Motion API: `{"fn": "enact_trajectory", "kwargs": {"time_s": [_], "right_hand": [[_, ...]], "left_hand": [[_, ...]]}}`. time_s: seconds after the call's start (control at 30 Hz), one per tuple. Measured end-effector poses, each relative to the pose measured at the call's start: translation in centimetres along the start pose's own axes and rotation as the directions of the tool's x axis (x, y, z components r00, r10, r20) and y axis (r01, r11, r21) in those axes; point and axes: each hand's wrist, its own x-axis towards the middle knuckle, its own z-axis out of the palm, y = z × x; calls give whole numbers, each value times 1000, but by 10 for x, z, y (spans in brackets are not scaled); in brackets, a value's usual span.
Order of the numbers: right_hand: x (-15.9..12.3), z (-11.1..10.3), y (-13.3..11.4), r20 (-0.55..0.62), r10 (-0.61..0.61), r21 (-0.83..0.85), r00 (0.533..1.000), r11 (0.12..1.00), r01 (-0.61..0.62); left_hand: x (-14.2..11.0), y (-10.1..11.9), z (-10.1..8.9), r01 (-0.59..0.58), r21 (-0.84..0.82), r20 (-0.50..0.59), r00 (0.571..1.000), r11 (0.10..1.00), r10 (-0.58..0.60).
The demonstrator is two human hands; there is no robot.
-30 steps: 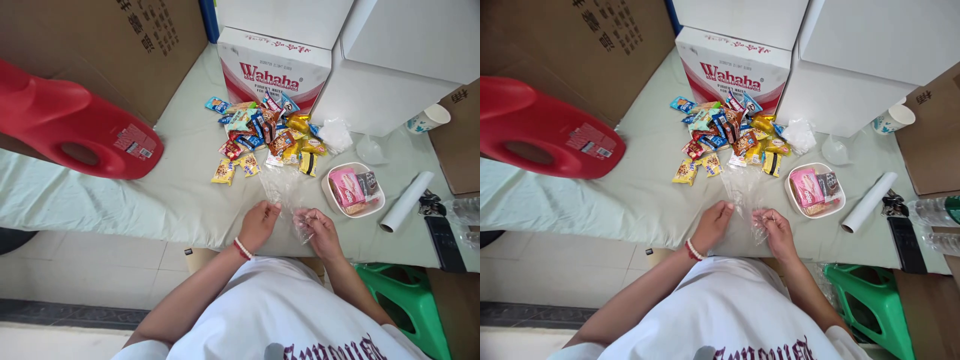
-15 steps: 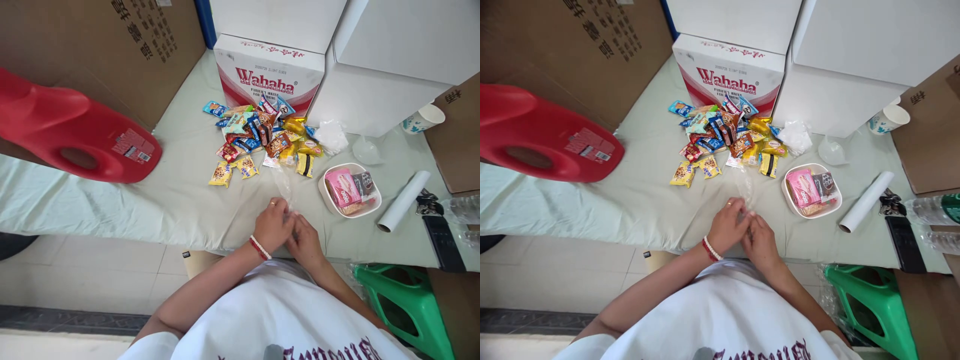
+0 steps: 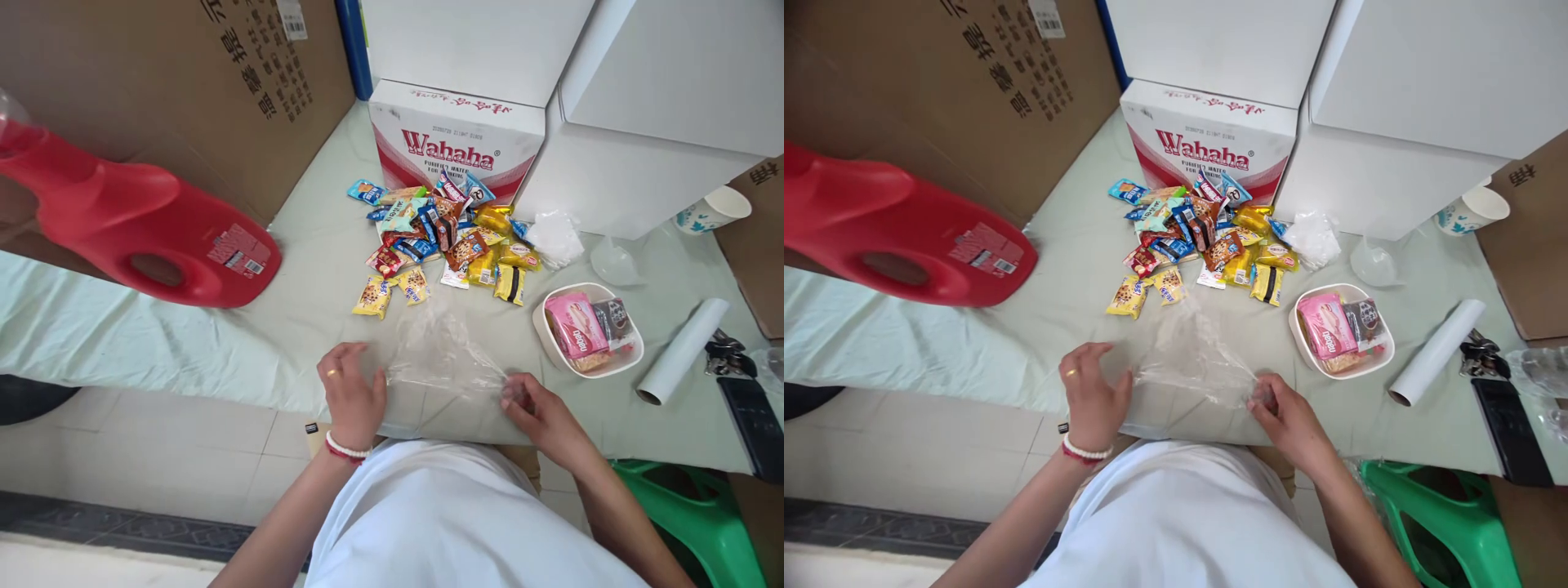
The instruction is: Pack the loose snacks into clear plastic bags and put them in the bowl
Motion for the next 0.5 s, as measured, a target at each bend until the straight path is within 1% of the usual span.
{"fn": "enact_trajectory", "kwargs": {"time_s": [0.03, 0.07, 0.1, 0.13, 0.17, 0.2, 0.23, 0.27, 0.3, 0.33, 0.37, 0.4, 0.43, 0.5], "right_hand": [[-1, -8, -6, -10, -92, -137, 996, 986, 90], [0, -15, -14, -42, -191, -252, 981, 952, 175], [4, -19, -22, -85, -285, -343, 955, 908, 241], [11, -20, -31, -126, -365, -414, 923, 865, 285], [21, -17, -39, -153, -425, -466, 892, 827, 313], [33, -11, -47, -162, -462, -502, 872, 799, 330], [47, -2, -54, -157, -479, -522, 864, 783, 339], [62, 9, -60, -142, -473, -531, 869, 778, 336], [76, 19, -64, -114, -449, -532, 886, 781, 327], [89, 29, -66, -90, -413, -527, 906, 792, 309], [101, 36, -66, -77, -376, -514, 923, 808, 287], [109, 41, -65, -82, -345, -492, 935, 830, 263], [115, 43, -63, -110, -320, -465, 941, 853, 236], [119, 37, -54, -205, -282, -421, 937, 890, 176]], "left_hand": [[-4, 0, -2, -168, 68, 25, 986, 983, 167], [-7, 0, -2, -334, 83, 107, 940, 939, 324], [-8, 2, -2, -478, 46, 221, 861, 877, 457], [-8, 5, -1, -581, -26, 334, 762, 814, 555], [-7, 7, 1, -635, -103, 421, 669, 765, 612], [-5, 10, 2, -649, -164, 481, 605, 743, 635], [-3, 12, 4, -633, -197, 513, 585, 749, 629], [0, 14, 6, -592, -199, 520, 612, 781, 596], [3, 16, 8, -533, -175, 506, 673, 828, 540], [6, 16, 9, -459, -140, 480, 744, 877, 466], [9, 15, 11, -384, -105, 454, 802, 918, 387], [13, 13, 12, -319, -76, 437, 841, 945, 319], [16, 11, 13, -273, -51, 431, 862, 961, 268], [24, 5, 14, -239, -3, 449, 867, 971, 215]]}}
